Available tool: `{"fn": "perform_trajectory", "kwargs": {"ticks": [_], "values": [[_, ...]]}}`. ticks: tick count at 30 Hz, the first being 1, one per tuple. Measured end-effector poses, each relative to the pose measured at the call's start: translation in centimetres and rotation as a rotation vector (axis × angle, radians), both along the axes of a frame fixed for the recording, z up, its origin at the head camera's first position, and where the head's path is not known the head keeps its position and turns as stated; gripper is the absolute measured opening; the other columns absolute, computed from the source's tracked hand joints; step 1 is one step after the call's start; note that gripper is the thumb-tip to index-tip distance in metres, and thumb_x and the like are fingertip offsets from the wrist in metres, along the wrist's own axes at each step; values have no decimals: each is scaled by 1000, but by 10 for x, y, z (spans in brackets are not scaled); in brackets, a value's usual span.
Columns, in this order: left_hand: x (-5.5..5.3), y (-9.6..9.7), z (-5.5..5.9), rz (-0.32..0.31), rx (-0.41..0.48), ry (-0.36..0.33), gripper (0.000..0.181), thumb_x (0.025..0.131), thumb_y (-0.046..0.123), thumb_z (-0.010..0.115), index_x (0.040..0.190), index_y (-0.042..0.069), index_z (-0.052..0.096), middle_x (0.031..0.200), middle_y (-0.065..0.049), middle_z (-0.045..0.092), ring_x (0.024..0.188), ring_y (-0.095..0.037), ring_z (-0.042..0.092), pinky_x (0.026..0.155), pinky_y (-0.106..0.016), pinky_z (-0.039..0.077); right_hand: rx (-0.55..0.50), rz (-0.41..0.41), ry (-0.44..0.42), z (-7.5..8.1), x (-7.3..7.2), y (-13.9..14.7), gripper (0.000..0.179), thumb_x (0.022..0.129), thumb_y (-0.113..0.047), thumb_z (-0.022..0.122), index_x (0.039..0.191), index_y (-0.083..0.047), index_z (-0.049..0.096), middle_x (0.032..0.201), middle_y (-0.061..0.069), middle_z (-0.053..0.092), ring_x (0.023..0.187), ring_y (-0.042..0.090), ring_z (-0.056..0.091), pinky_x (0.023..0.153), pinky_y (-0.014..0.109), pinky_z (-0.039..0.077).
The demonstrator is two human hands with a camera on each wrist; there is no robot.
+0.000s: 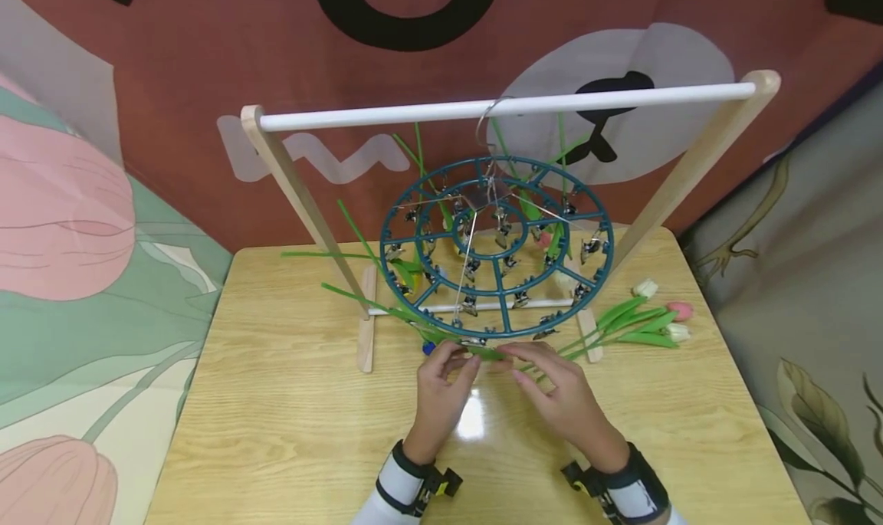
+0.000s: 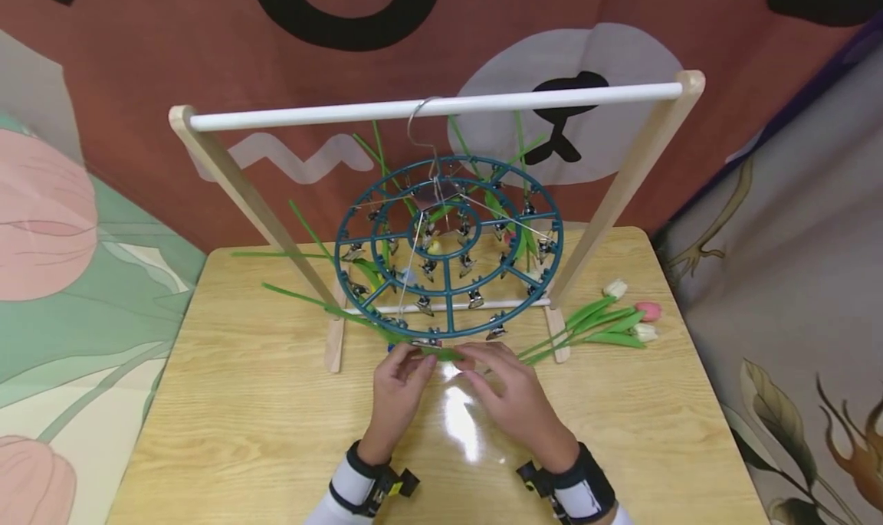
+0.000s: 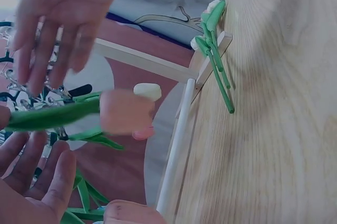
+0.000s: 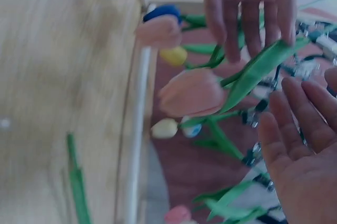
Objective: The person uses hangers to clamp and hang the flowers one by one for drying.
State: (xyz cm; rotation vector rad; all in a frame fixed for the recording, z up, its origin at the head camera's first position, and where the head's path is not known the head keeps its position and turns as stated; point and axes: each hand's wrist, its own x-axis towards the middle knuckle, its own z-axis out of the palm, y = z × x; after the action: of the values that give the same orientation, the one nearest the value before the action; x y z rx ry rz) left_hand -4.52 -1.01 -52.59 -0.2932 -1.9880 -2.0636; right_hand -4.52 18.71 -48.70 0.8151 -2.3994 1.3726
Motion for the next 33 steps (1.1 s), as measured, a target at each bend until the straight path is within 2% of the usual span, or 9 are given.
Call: {"fn": "perform_trajectory", "kwargs": {"ticks": [7,12,15,18,21,23,26,29,33], "values": [[1,-1,-1,-3,-10,-28,13,95,-3,69,108,-1,70,107,-19,72,97,-14,71,84,-38,65,-15,-120,-88,-9,-2,36,32,93,15,64,114,-7,72,109,7,76,104,5,69,90,10,53],[1,-3,-4,-22,-17,6,12,95,-5,67,107,-3,70,104,-21,73,92,-16,73,76,-34,65,29,-222,-46,-12,-9,63,32,93,15,64,112,-8,73,105,6,77,98,-3,66,86,5,50],[1,-5,-8,-41,-53,19,10,95,-5,66,104,-2,71,99,-19,75,88,-19,74,74,-30,65,65,-281,18,-20,-17,78,33,90,17,65,112,-6,74,103,8,76,96,-6,64,85,3,48],[2,-8,-13,-98,-114,1,10,96,-3,66,101,0,74,97,-15,77,85,-23,74,75,-28,64,118,-317,68,-31,-27,93,33,88,18,67,111,-5,75,104,11,76,95,-1,65,84,1,47],[4,-11,-18,-186,-204,-43,11,98,2,66,101,4,77,99,-10,78,85,-20,73,76,-27,63,212,-313,78,-42,-38,105,31,89,16,68,111,-5,75,108,12,75,99,12,67,90,0,43],[4,-13,-21,-246,-267,-78,11,99,6,67,102,5,77,102,-10,78,88,-17,73,76,-27,63,305,-292,77,-48,-44,111,30,89,13,70,112,-5,75,113,11,74,104,21,66,91,6,46],[5,-14,-23,-323,-381,-95,13,100,8,66,106,8,77,108,-10,78,95,-13,72,83,-27,63,440,-239,75,-55,-53,118,30,88,11,72,113,-5,75,118,12,73,109,29,64,93,27,53],[5,-15,-27,-359,-504,-41,14,99,9,67,109,5,77,109,-9,78,101,-15,73,89,-30,62,554,-193,64,-60,-60,122,29,87,9,75,114,-3,75,119,14,72,110,32,63,89,47,56],[6,-12,-31,-388,-615,30,16,99,12,68,110,4,77,109,-5,78,106,-16,72,96,-31,59,670,-140,30,-63,-67,123,29,85,7,78,113,-4,77,119,16,72,110,35,63,89,53,58]]}}
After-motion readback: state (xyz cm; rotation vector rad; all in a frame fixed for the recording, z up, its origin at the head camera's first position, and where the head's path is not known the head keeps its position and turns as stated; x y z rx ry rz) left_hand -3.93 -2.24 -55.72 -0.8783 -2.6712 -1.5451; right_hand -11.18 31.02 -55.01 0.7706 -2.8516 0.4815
